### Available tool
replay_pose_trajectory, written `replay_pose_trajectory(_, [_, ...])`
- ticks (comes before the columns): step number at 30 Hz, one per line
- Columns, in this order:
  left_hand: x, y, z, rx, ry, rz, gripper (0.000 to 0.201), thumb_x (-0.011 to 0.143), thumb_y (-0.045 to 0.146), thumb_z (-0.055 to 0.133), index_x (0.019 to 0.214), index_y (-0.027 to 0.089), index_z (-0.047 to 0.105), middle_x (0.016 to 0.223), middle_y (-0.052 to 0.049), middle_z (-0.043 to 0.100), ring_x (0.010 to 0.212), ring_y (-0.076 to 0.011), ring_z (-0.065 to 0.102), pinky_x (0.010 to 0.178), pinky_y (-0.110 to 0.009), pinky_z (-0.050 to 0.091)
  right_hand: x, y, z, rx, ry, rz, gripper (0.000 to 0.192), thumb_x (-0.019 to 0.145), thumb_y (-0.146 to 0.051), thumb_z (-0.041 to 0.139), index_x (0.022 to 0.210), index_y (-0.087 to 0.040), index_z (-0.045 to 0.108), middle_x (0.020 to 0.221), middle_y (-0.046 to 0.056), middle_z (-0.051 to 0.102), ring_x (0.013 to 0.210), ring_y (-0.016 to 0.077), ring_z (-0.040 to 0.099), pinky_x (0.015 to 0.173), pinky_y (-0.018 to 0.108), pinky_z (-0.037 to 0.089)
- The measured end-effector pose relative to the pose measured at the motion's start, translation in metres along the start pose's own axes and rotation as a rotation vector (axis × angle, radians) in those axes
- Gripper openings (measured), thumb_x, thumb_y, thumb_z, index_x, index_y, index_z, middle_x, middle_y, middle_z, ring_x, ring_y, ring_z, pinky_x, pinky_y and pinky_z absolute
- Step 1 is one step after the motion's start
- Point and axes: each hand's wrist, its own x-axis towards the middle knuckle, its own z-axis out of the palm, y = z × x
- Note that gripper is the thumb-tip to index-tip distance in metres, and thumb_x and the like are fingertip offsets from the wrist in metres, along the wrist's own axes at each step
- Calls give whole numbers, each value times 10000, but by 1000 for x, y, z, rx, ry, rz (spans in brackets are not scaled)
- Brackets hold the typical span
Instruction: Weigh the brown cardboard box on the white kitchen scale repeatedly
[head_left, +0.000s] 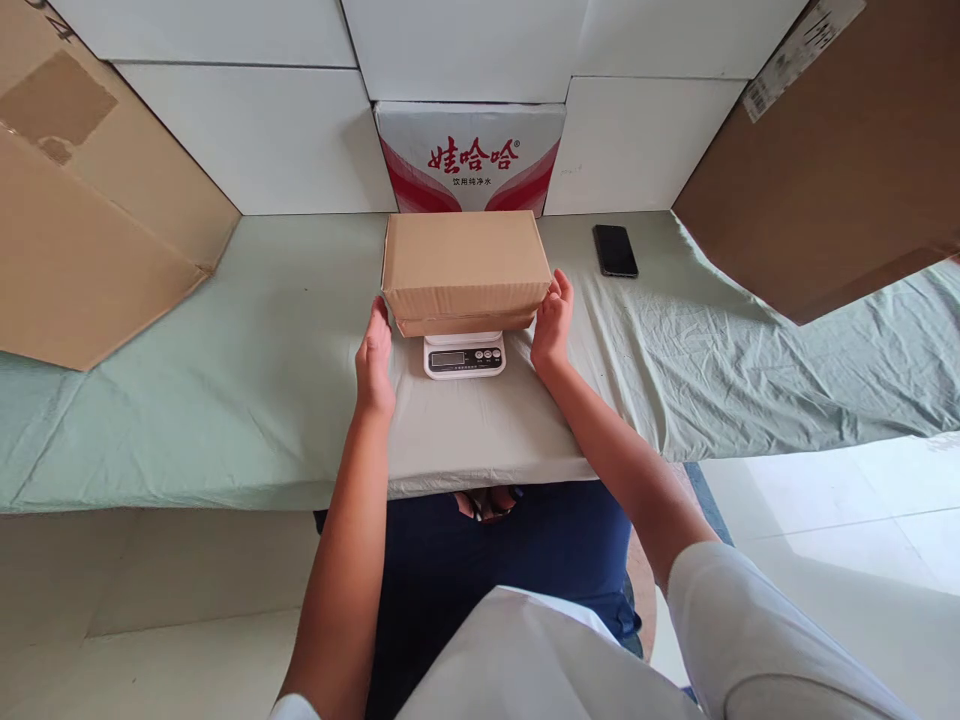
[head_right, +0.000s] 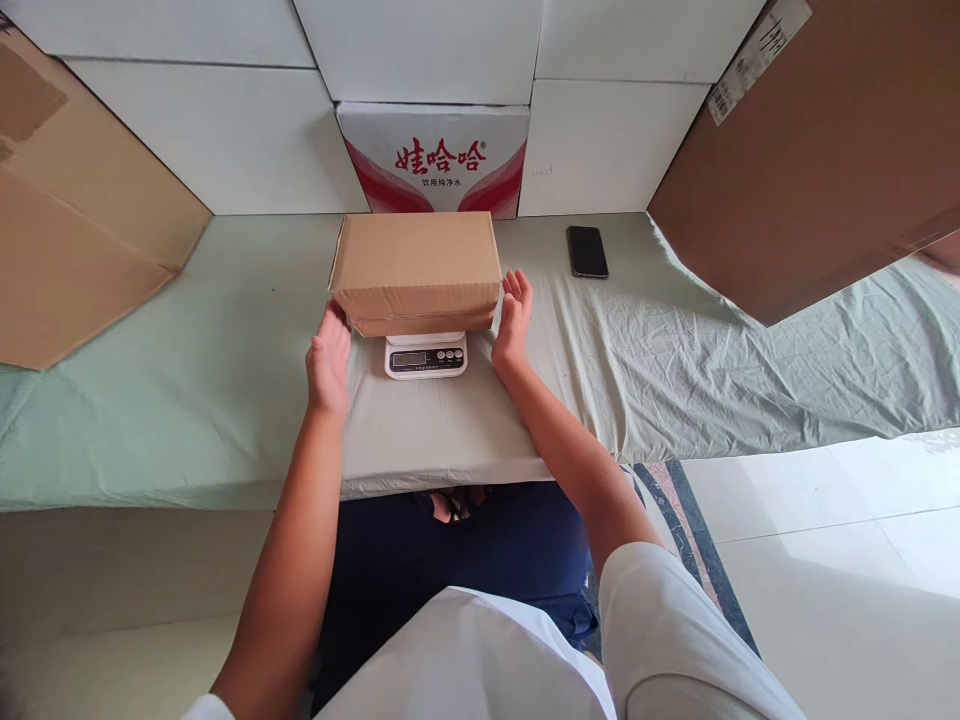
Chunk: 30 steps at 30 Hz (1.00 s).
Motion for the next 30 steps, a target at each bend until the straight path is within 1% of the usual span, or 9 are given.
replay_pose_trajectory(5, [0, -5, -1, 16, -23, -46, 950, 850, 845, 482, 1576, 232, 476, 1722, -115, 340, 1622, -311, 256, 1345, -430, 223, -8, -9, 4, -29, -81, 0, 720, 852, -703, 432, 1457, -320, 359, 1582, 94, 471, 1499, 293, 478, 1236, 622, 400])
replay_pose_trajectory(8, [0, -7, -2, 29, -19, -66, 964, 834, 863, 480, 1567, 237, 487, 1716, -120, 350, 1621, -315, 249, 1346, -443, 215, -16, -18, 8, -96, -141, -59, 657, 879, -663, 415, 1442, -325, 407, 1535, 71, 515, 1460, 291, 491, 1216, 583, 430])
replay_pose_trajectory(13, [0, -9, -1, 33, -26, -71, 950, 840, 859, 478, 1566, 246, 485, 1718, -123, 342, 1622, -312, 248, 1344, -453, 206, -30, -40, 16, -162, -173, -113, 549, 865, -562, 499, 1353, -313, 507, 1406, 68, 592, 1363, 295, 521, 1196, 549, 455])
replay_pose_trajectory(17, [1, -9, 0, 27, -15, -74, 998, 826, 865, 491, 1574, 204, 469, 1717, -164, 332, 1619, -319, 257, 1340, -447, 218, -35, -48, 20, -171, -195, -119, 578, 865, -540, 524, 1396, -317, 476, 1376, 73, 591, 1340, 291, 518, 1211, 554, 436])
replay_pose_trajectory(21, [6, -5, 2, 23, -32, -67, 971, 815, 874, 495, 1551, 241, 498, 1706, -141, 374, 1618, -327, 264, 1339, -469, 214, -31, -47, 21, -176, -190, -113, 634, 876, -594, 508, 1449, -336, 429, 1445, 70, 565, 1352, 296, 512, 1229, 585, 415])
replay_pose_trajectory(24, [21, 2, 5, 9, -58, -28, 925, 821, 865, 500, 1515, 255, 539, 1674, -132, 442, 1607, -336, 303, 1332, -485, 231, -20, -46, 23, -183, -179, -132, 667, 881, -619, 498, 1476, -330, 410, 1455, 78, 561, 1360, 300, 521, 1248, 592, 401])
replay_pose_trajectory(26, [40, 3, 7, 0, -86, 8, 881, 836, 847, 505, 1488, 259, 565, 1651, -127, 479, 1601, -337, 325, 1329, -484, 242, -6, -45, 26, -193, -173, -159, 692, 886, -640, 485, 1497, -331, 388, 1476, 77, 546, 1399, 301, 502, 1268, 589, 380])
replay_pose_trajectory(28, [66, -1, 10, -8, -108, 27, 845, 843, 835, 515, 1460, 260, 585, 1625, -119, 513, 1593, -332, 350, 1324, -473, 259, 13, -40, 32, -182, -173, -191, 703, 890, -654, 474, 1511, -341, 371, 1520, 65, 515, 1460, 301, 458, 1291, 583, 348])
replay_pose_trajectory(30, [94, -13, 14, -22, -101, 9, 805, 849, 821, 530, 1434, 272, 593, 1591, -99, 550, 1578, -312, 387, 1312, -450, 283, 36, -30, 41, -139, -175, -218, 703, 886, -651, 485, 1510, -347, 370, 1566, 46, 476, 1522, 299, 399, 1314, 568, 310])
